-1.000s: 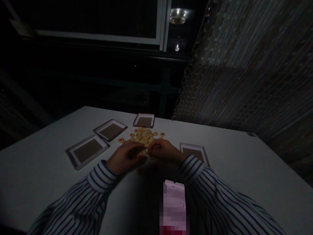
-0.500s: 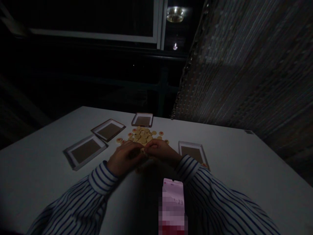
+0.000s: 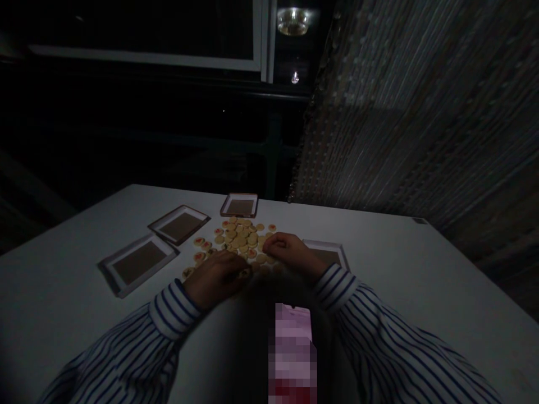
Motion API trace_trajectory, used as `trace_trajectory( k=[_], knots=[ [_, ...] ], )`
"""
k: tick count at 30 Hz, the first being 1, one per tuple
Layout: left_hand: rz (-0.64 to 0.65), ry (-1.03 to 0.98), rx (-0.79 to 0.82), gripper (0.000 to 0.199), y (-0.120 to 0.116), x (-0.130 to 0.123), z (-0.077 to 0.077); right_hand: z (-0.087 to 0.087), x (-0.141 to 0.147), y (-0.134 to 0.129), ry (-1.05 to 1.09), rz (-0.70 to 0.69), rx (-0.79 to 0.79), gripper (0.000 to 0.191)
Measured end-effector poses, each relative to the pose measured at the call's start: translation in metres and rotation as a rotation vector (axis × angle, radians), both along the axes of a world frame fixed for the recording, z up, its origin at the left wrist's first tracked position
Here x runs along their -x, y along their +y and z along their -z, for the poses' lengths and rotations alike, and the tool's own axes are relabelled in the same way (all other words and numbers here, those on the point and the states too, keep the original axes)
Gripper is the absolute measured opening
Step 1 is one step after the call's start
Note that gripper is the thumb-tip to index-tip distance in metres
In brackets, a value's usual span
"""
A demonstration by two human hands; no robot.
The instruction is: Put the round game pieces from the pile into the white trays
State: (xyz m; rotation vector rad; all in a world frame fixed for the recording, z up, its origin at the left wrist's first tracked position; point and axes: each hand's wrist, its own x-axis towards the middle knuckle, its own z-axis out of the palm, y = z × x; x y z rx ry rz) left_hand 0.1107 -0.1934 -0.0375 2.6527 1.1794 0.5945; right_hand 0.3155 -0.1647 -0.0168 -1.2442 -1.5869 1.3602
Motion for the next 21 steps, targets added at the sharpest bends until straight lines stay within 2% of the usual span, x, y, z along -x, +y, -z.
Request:
trace_trajectory(
  k=[3,6,8,11,14,17,21],
  knots=[
    [0.006,0.04,-0.016,0.022,0.001,-0.001,0.003,0.001,-0.003,-0.002,-0.05,-0.003,-0.033,0.02],
    [0.019,0.066,-0.013,0.022,0.001,-0.002,0.006,0.003,-0.006,-0.007,-0.203,-0.073,-0.113,0.016],
    [0.027,0.072,-0.007,0.02,0.002,-0.002,0.006,0.003,-0.007,-0.013,-0.351,-0.155,-0.229,0.013],
    [0.045,0.079,-0.005,0.019,0.001,-0.003,0.005,0.002,-0.008,-0.023,-0.514,-0.29,-0.493,0.008],
    [0.048,0.105,-0.009,0.018,0.001,-0.004,0.005,0.004,-0.008,-0.03,-0.576,-0.32,-0.689,0.006],
    [0.055,0.101,-0.013,0.017,0.0,-0.004,0.006,0.008,-0.006,-0.033,-0.597,-0.323,-0.774,0.006],
    [0.078,0.091,-0.001,0.018,0.001,-0.004,0.007,0.007,-0.004,-0.035,-0.617,-0.351,-0.79,0.005]
  ],
)
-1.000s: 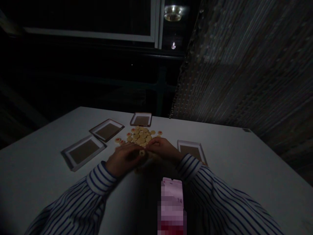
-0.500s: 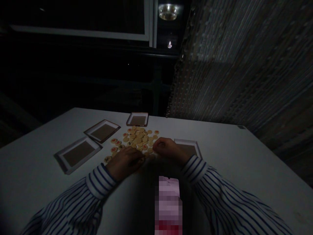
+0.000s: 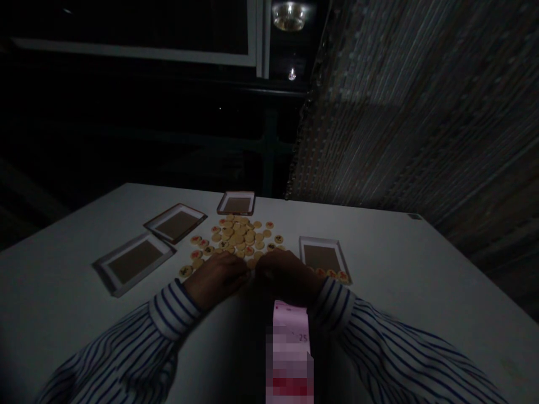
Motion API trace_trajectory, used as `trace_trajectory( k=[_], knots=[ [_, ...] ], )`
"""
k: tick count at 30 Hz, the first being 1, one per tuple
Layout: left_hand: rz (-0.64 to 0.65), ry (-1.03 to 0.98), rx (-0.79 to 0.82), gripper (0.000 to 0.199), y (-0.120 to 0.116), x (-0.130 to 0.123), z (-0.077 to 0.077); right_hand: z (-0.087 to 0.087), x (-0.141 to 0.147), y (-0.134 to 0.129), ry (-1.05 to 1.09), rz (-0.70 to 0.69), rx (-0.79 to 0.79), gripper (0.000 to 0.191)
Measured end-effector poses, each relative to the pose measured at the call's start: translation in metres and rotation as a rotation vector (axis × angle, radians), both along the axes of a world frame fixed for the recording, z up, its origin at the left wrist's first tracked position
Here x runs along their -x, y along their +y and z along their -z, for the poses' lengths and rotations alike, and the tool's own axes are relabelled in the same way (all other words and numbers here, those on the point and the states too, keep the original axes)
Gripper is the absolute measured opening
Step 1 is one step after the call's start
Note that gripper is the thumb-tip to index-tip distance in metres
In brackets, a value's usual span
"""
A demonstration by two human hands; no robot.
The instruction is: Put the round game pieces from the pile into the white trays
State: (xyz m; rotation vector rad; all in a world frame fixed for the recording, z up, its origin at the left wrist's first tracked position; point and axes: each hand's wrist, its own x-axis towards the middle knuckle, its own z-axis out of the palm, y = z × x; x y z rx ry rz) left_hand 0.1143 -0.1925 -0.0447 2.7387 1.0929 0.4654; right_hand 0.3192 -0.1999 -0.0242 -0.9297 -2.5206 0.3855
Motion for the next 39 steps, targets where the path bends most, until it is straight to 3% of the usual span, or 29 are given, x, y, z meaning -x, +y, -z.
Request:
trace_trajectory(
  k=[12,19,28,33,39],
  knots=[
    [-0.018,-0.073,0.007,0.023,0.0,0.004,-0.006,-0.011,0.011,-0.012,-0.169,0.026,0.001,0.014],
    [-0.143,-0.134,-0.064,0.028,0.004,0.012,-0.006,-0.006,0.029,-0.022,-0.428,-0.024,-0.187,0.018],
    [-0.206,-0.176,-0.113,0.03,0.005,0.017,-0.005,-0.002,0.04,-0.023,-0.477,-0.013,-0.172,0.019],
    [-0.182,-0.245,-0.123,0.029,0.004,0.017,-0.006,-0.003,0.032,-0.018,-0.298,0.028,-0.016,0.017],
    [-0.112,-0.332,-0.069,0.03,-0.002,0.015,-0.013,-0.002,0.015,-0.003,0.287,-0.016,0.423,0.012]
  ],
)
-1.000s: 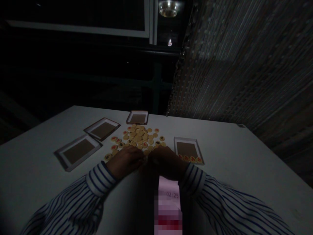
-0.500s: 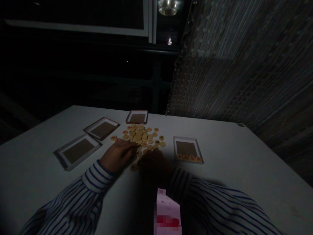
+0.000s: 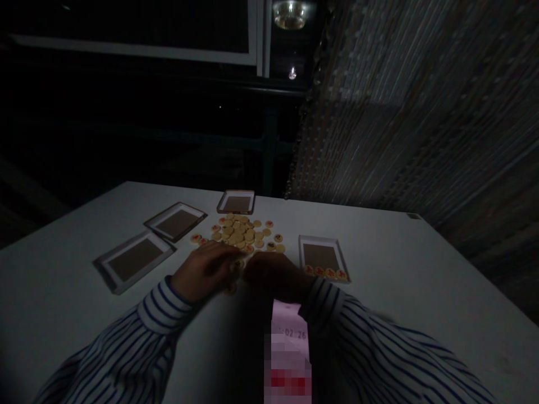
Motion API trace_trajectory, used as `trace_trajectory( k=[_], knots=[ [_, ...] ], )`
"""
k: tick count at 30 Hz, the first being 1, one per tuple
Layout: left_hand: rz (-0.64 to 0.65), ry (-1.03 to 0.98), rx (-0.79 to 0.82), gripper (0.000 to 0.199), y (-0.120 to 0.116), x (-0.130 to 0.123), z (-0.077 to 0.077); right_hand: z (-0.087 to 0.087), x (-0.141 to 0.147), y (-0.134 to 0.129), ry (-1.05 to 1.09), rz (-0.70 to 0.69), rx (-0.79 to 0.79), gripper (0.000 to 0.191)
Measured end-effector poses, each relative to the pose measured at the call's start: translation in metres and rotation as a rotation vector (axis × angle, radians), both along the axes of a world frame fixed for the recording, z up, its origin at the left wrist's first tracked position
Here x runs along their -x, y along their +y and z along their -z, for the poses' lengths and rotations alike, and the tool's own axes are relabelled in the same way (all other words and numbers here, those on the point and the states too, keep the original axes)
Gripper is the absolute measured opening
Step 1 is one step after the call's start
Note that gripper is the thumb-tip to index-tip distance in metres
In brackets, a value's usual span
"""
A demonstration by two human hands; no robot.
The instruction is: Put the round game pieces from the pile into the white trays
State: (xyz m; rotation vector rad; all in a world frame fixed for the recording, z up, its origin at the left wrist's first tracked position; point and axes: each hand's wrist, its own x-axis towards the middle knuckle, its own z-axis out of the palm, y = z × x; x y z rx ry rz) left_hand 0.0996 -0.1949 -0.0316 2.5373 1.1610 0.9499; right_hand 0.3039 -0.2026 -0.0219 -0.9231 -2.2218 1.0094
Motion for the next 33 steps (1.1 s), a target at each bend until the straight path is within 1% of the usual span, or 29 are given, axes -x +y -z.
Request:
trace_trajectory(
  k=[3,5,10,12,15,18,21,25,28,33],
  knots=[
    [0.004,-0.013,0.015,0.031,-0.004,-0.002,-0.001,0.001,-0.002,0.005,0.108,0.078,0.217,0.017],
    [0.011,-0.025,0.016,0.031,-0.005,-0.003,0.0,0.002,-0.002,0.007,0.174,0.116,0.332,0.019],
    [0.05,-0.021,0.01,0.028,-0.007,-0.01,0.002,0.004,0.0,0.01,0.299,0.194,0.497,0.021],
    [0.052,-0.01,0.005,0.029,-0.008,-0.012,0.003,0.002,0.002,0.009,0.322,0.211,0.519,0.021],
    [0.039,0.005,-0.011,0.029,-0.009,-0.014,0.005,-0.004,0.004,0.006,0.3,0.21,0.528,0.021],
    [0.031,-0.005,-0.036,0.023,-0.01,-0.016,0.005,-0.009,0.005,0.003,0.288,0.204,0.541,0.02],
    [0.044,-0.029,-0.044,0.018,-0.011,-0.017,0.003,-0.009,0.004,0.001,0.29,0.223,0.55,0.018],
    [0.044,-0.045,-0.05,0.016,-0.012,-0.018,0.002,-0.01,0.001,0.002,0.305,0.234,0.566,0.018],
    [0.019,-0.052,-0.048,0.018,-0.011,-0.018,0.004,-0.017,-0.007,0.003,0.32,0.272,0.559,0.02],
    [-0.038,-0.072,-0.008,0.02,-0.01,-0.017,0.006,-0.036,-0.033,0.003,0.401,0.402,0.492,0.02]
  ],
)
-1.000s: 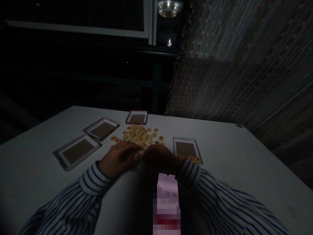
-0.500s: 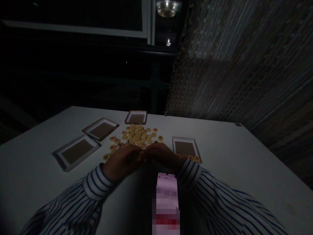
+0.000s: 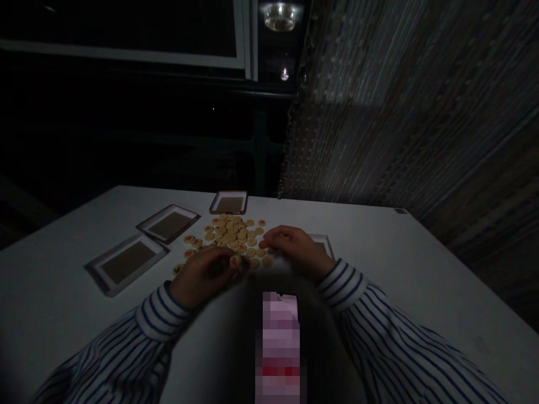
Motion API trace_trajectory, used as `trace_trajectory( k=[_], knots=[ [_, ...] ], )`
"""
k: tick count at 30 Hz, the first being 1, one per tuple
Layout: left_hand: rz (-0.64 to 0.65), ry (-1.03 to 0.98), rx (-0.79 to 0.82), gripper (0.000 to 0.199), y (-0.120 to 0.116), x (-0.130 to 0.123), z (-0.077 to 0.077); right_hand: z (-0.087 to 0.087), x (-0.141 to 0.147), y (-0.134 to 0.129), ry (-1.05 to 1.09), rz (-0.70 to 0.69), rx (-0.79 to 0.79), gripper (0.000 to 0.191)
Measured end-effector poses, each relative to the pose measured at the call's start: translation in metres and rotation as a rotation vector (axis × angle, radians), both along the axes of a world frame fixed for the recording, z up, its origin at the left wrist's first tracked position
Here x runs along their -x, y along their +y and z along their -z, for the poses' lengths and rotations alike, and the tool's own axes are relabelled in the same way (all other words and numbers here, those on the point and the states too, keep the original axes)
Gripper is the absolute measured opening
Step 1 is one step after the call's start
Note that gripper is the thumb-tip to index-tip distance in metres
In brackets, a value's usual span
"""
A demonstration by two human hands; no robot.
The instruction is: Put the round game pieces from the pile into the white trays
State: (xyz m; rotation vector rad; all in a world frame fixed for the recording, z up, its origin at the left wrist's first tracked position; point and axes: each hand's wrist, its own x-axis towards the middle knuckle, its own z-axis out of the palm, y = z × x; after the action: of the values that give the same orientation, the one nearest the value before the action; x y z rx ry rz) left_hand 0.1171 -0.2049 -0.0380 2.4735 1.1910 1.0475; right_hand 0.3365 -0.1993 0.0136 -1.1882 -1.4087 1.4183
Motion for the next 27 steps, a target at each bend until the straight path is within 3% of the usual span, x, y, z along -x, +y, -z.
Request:
trace_trajectory(
  k=[6,21,27],
  knots=[
    [-0.005,0.002,0.029,0.024,-0.004,-0.006,-0.004,-0.004,-0.025,-0.003,-0.008,0.07,-0.07,0.021],
    [0.061,0.0,0.016,0.024,-0.007,-0.049,-0.025,0.005,-0.041,-0.008,-0.088,-0.11,-0.07,0.022],
    [0.064,-0.066,0.025,0.024,0.002,-0.072,-0.032,0.0,-0.05,-0.006,-0.13,-0.11,-0.141,0.019]
  ],
)
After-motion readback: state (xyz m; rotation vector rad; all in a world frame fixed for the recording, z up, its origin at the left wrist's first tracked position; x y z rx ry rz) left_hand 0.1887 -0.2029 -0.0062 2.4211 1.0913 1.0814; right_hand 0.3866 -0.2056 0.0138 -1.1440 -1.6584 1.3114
